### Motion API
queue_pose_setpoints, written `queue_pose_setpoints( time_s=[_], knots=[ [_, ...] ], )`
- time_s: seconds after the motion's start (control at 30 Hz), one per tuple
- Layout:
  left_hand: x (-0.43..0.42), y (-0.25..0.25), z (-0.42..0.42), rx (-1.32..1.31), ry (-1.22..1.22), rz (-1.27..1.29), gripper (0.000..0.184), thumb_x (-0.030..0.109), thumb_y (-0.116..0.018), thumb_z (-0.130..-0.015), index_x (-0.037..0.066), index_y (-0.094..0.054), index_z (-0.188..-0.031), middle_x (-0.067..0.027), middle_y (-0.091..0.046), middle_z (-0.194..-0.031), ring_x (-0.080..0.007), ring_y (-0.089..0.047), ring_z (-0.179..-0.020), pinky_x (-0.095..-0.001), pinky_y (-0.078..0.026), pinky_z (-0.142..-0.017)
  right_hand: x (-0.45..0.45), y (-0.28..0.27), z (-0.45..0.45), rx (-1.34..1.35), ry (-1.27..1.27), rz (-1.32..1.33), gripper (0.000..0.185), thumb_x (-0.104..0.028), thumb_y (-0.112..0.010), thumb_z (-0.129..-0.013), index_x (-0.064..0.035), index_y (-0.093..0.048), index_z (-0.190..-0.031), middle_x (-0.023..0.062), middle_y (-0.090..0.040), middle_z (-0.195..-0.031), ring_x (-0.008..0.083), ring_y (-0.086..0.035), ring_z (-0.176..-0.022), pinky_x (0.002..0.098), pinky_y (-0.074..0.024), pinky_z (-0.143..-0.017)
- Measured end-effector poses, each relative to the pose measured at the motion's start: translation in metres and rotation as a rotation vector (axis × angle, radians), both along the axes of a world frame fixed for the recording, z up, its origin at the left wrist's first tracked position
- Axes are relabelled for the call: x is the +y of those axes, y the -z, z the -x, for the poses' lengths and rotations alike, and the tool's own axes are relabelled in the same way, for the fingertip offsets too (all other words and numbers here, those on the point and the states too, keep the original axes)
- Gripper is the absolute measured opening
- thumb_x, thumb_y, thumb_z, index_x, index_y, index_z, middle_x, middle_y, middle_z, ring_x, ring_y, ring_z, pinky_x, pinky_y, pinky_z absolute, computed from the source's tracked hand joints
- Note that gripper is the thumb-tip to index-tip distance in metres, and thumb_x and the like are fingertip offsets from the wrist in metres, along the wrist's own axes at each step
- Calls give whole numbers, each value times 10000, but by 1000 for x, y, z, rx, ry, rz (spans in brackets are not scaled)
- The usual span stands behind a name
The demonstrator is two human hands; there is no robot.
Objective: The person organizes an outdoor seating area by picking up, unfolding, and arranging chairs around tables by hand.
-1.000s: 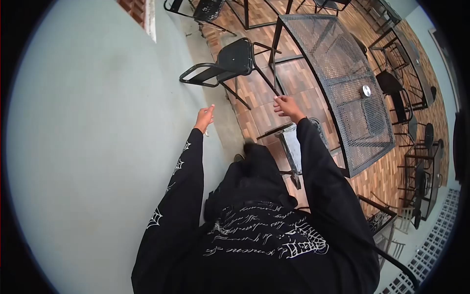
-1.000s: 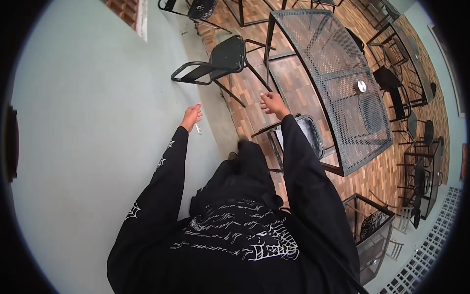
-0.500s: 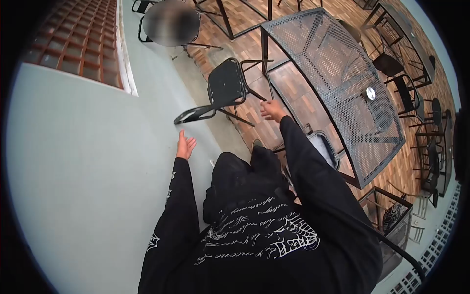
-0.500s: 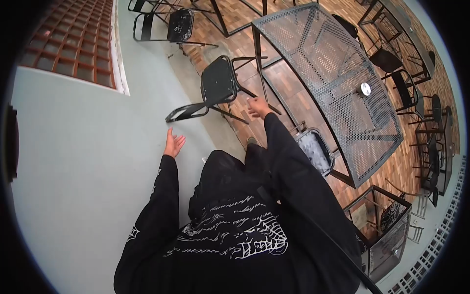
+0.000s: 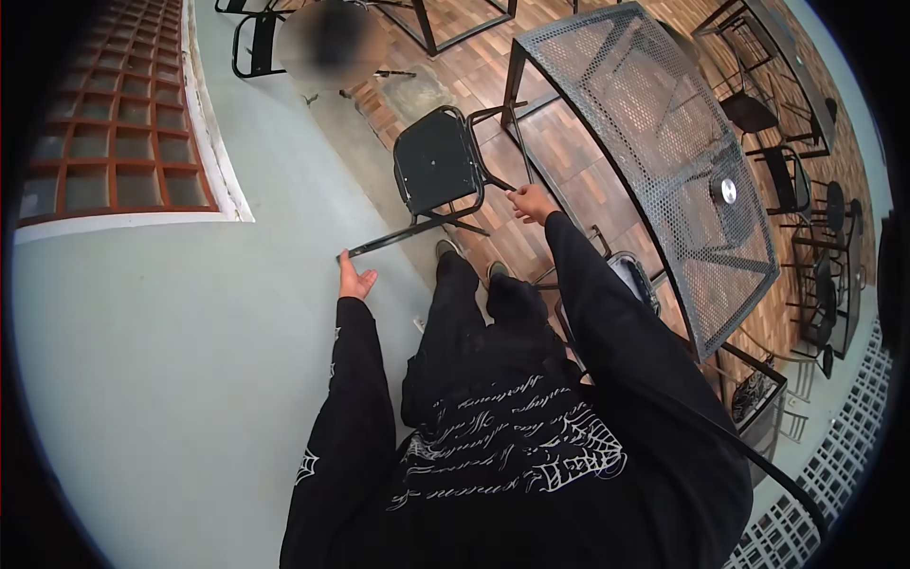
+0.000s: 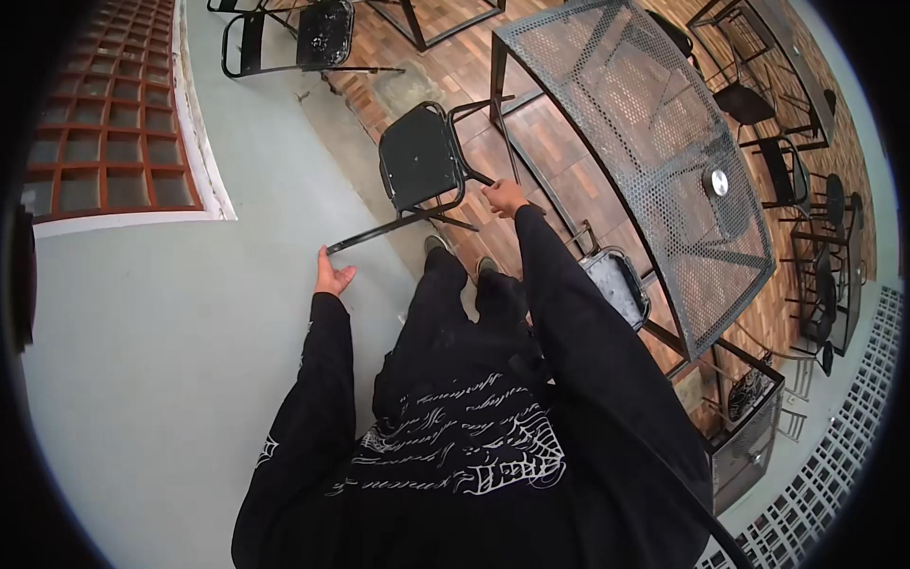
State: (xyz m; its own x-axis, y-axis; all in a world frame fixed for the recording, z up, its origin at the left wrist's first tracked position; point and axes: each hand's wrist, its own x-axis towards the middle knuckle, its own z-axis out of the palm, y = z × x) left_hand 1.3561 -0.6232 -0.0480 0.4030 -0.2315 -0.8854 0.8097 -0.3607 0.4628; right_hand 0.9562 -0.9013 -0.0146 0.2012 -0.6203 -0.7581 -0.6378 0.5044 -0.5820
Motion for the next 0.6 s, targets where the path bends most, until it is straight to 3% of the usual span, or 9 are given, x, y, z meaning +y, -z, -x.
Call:
queue_pose_setpoints(
  time_s=[0.07, 0.1, 0.17, 0.23, 0.37, 0.47, 0.5, 0.53, 0.6],
  knots=[
    [1, 21, -7, -54, 59, 106, 955, 589, -688, -746, 281, -180, -1494, -231, -381, -1278, -363, -477, -1104, -444, -463, -958, -12, -20, -18, 85, -66, 85, 435, -400, -659, -860, 9, -637, -1006, 156, -669, -865, 239, -677, -758, 382, -555, -676],
    [0, 26, -8, -42, 52, 112, 955, 589, -688, -746, 281, -180, -1494, -231, -381, -1278, -363, -477, -1104, -444, -463, -958, -20, -27, -28, 162, -135, 167, 431, -387, -696, -821, 17, -657, -967, 201, -691, -875, 273, -699, -773, 393, -563, -685],
    [-8, 37, -14, 94, -314, 93, 993, 551, -705, -737, 132, -174, -1465, -256, -337, -1305, -399, -440, -1141, -505, -443, -961, -43, 1, -43, 219, -278, 351, 439, -383, -713, -780, 22, -675, -943, 229, -688, -931, 345, -682, -852, 408, -544, -774],
    [-18, 38, -14, 152, -574, 111, 782, 391, -725, -752, 69, -353, -1360, -199, -424, -1237, -317, -472, -1117, -473, -458, -961, -60, 23, -63, 275, -346, 513, 466, -397, -709, -773, 23, -677, -972, 229, -685, -984, 387, -655, -926, 423, -512, -850],
    [-16, 59, -30, 49, -477, 315, 320, 190, -621, -830, 18, -505, -1074, -162, -525, -1211, -310, -513, -1187, -500, -471, -985, -96, 70, -122, 260, -172, 445, 694, -451, -739, -748, 50, -559, -1194, 271, -650, -1059, 384, -630, -1015, 424, -486, -900],
    [-37, 48, -42, 98, -458, 157, 277, 90, -552, -839, -69, -517, -1064, -192, -523, -1293, -305, -502, -1256, -428, -460, -1042, -112, 118, -162, 296, -111, 566, 772, -457, -752, -743, 59, -496, -1258, 267, -630, -1078, 404, -612, -1029, 444, -473, -910],
    [-52, 30, -40, 118, -439, 151, 314, 50, -530, -834, -101, -525, -1111, -163, -541, -1294, -207, -623, -998, -311, -550, -864, -117, 126, -174, 307, -66, 645, 772, -435, -761, -742, 64, -487, -1264, 261, -626, -1080, 412, -609, -1023, 449, -473, -907],
    [-38, 45, -45, 55, -262, 290, 357, 30, -524, -825, -113, -509, -1151, -155, -558, -1288, -156, -589, -861, -260, -535, -743, -113, 145, -180, 328, -47, 630, 772, -435, -761, -742, 64, -487, -1264, 261, -626, -1080, 412, -609, -1023, 449, -473, -907],
    [-26, 69, -52, 103, -350, 403, 434, -12, -512, -803, -131, -476, -1219, -138, -603, -1235, -89, -486, -653, -195, -468, -549, -122, 177, -192, 320, 157, 967, 641, -330, -769, -759, 52, -498, -1196, 275, -640, -1027, 438, -617, -979, 472, -494, -830]
  ],
)
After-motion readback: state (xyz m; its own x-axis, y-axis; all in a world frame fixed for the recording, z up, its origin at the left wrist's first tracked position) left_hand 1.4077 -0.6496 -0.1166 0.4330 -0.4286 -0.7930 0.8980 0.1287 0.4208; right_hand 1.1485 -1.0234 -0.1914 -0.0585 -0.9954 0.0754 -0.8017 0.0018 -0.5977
